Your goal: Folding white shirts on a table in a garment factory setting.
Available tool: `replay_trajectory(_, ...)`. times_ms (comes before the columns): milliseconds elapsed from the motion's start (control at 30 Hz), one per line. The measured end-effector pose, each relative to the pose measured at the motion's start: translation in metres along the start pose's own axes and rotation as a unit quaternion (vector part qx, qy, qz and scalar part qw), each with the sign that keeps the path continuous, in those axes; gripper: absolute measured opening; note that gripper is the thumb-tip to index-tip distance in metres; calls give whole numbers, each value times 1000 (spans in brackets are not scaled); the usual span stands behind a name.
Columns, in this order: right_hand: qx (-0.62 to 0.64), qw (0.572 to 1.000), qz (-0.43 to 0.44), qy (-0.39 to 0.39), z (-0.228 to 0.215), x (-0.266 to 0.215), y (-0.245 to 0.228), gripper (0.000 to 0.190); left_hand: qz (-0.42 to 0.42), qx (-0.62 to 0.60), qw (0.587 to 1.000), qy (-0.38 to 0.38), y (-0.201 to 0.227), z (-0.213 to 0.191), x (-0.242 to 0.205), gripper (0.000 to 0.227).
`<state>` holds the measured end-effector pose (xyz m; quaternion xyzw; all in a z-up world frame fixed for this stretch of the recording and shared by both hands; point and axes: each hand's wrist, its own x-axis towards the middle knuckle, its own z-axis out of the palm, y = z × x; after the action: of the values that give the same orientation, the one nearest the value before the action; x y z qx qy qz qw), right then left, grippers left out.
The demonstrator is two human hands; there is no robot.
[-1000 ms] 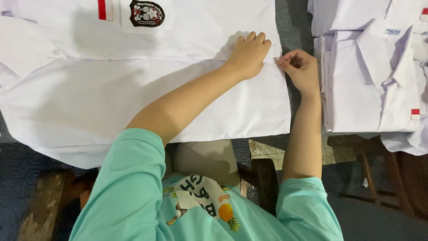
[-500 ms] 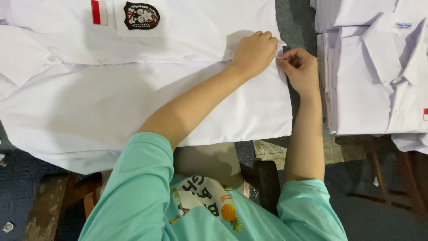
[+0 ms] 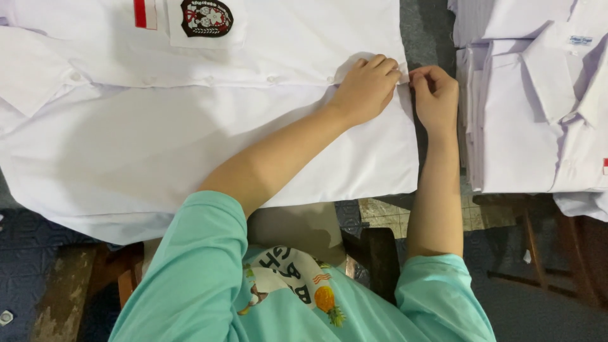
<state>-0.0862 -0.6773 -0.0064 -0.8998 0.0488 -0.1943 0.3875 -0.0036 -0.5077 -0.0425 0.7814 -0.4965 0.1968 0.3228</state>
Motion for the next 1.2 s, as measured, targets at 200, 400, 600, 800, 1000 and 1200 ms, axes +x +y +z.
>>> replay_trajectory(200,10,1000,-5,7,-1,-3,-3,15,-15,18,997,-73,1,6,-8,43)
replay_trajectory(400,-28,1000,-7,3,2,-2,7,9,-56,14,976,-212,8,-15,-6,61)
replay_trajectory(600,-124,987,70,-76,-12,30,-16,14,-123,-69,960,-243,1,-24,14,51)
replay_trajectory(800,-173,977,87,-84,4,123,-9,27,-84,-8,962,-260,13,-48,12,60)
replay_trajectory(1000,-173,970,172,8,73,203,62,42,-72,-41,965,-249,-8,-34,11,48)
replay_trajectory(1200,-120,976,111,146,96,193,54,35,-203,-48,978,-19,-110,-54,17,21)
